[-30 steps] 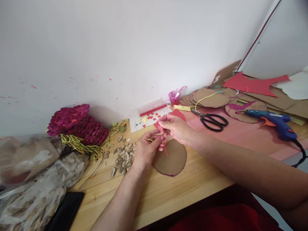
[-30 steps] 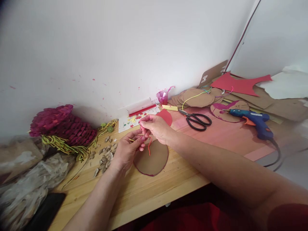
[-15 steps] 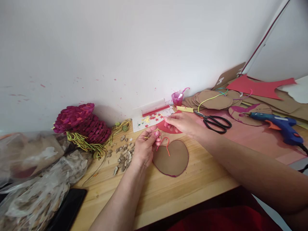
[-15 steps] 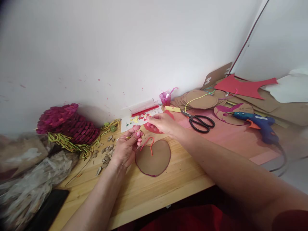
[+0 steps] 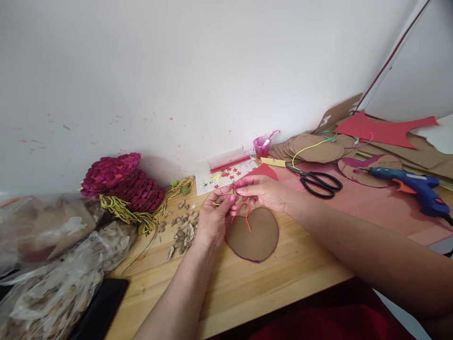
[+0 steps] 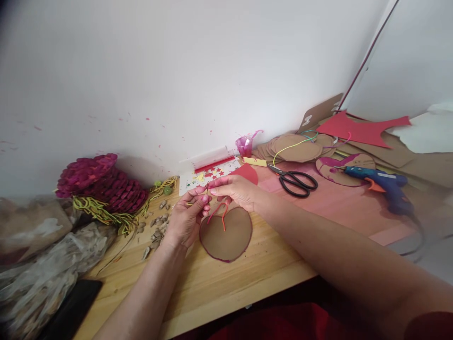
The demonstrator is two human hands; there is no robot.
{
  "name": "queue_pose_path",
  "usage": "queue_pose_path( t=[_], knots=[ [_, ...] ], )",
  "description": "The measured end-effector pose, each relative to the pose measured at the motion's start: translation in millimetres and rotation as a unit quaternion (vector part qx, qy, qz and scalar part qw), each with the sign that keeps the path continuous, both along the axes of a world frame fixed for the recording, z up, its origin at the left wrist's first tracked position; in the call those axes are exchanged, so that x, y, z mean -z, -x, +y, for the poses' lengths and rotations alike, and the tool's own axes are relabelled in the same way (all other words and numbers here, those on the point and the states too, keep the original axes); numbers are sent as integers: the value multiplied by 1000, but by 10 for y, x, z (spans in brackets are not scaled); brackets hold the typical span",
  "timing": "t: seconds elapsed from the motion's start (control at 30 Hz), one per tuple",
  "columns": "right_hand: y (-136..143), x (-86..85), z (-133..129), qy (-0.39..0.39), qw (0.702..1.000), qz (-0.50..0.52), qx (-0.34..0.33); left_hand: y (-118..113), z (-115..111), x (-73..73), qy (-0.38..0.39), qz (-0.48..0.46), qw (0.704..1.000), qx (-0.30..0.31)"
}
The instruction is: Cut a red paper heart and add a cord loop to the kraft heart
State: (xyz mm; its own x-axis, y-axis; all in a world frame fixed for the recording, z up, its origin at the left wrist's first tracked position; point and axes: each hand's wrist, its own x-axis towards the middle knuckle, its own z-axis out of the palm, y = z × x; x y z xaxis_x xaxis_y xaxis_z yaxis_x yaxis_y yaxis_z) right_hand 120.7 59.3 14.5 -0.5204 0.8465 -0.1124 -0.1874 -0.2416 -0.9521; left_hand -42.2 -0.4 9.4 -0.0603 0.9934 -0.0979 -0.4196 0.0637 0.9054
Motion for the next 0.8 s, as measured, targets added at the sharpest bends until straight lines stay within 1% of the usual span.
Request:
queue_pose_path(
  t=[0.17, 0.33, 0.5, 0.57, 0.7, 0.8],
  knots=[
    [-2, -23, -15, -18, 1000, 0, 1, -6, -8, -1, 2, 0, 1000, -3],
    [19, -45, -42, -34, 997, -27, 64, -19, -18, -20, 7, 5, 1000, 2],
    [29, -88, -60, -102, 990, -40, 91, -25, -12, -19, 9, 11, 1000, 7],
    [27, -106, -60, -118, 987, -45, 96, -26, -8, -15, 12, 12, 1000, 8],
    [21, -130, -57, -118, 986, -51, 103, -26, -15, -19, 13, 14, 1000, 13],
    [17, -123, -52, -95, 989, -38, 107, -27, -25, -28, 24, 16, 999, 21]
  ],
)
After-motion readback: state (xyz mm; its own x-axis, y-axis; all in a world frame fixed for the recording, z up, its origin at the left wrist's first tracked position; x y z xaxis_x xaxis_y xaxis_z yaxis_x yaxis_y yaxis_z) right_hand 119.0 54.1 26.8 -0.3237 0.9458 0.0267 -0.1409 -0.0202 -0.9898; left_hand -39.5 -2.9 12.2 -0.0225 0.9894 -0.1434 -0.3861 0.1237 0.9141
